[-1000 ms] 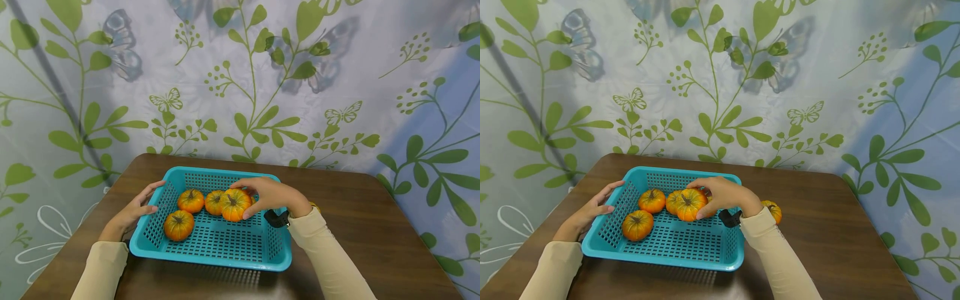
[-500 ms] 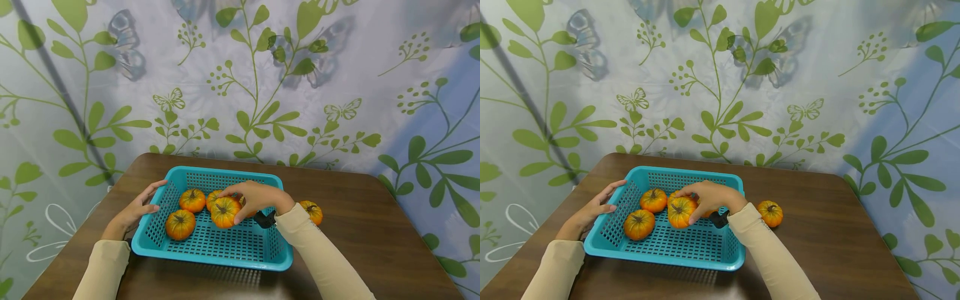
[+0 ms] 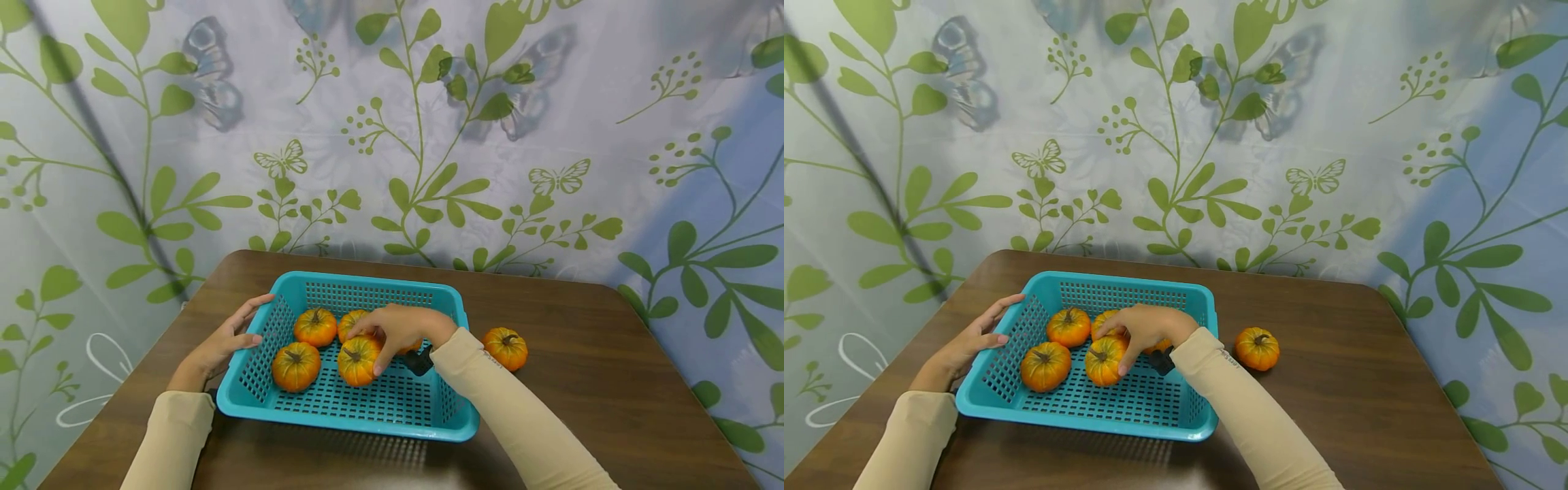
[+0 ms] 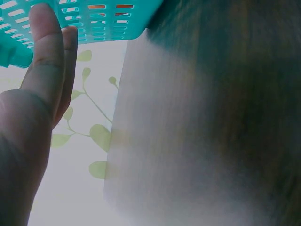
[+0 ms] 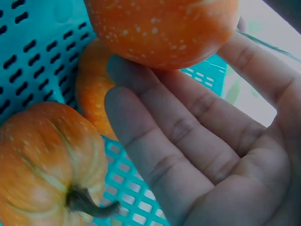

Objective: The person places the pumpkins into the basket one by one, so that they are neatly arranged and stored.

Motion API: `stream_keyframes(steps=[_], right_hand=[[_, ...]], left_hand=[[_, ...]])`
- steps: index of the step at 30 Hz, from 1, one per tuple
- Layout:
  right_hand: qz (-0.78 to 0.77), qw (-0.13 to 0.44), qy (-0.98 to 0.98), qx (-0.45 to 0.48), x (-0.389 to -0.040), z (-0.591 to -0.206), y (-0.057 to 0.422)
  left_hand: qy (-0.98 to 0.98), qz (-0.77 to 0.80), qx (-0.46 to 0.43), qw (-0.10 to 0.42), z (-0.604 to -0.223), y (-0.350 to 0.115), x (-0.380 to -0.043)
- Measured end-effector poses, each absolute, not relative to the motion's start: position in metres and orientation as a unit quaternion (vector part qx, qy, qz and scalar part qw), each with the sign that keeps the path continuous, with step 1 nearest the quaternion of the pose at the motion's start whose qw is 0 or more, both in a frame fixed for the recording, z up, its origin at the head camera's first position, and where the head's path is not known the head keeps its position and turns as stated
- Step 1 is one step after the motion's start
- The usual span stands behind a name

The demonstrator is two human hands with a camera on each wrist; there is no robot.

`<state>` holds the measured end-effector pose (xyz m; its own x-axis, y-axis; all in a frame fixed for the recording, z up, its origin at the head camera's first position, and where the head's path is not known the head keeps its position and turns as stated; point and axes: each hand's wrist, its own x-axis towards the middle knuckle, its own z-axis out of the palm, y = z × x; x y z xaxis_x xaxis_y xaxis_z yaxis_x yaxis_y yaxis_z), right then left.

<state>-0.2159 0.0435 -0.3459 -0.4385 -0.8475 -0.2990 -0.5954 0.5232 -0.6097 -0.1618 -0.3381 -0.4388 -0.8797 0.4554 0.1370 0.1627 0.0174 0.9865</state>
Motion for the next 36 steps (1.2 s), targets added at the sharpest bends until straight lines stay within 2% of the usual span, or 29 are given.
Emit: stream_keyframes(steps=[8, 18, 36], right_hand=[[-0.188, 0.32, 0.832, -0.412, -0.219, -0.357, 0.032], [-0.177, 0.323, 0.838, -0.403, -0.222, -0.369, 0.022], [-0.148, 0.297, 0.844, -0.421, -0.231, -0.382, 0.011]], left_hand=[[0.7, 0.671, 0.214, 0.116, -0.439, -0.339, -0.168], [0.708, 0.663, 0.217, 0.109, -0.442, -0.341, -0.176], [0.706, 0.667, 0.212, 0.106, -0.446, -0.343, -0.188]])
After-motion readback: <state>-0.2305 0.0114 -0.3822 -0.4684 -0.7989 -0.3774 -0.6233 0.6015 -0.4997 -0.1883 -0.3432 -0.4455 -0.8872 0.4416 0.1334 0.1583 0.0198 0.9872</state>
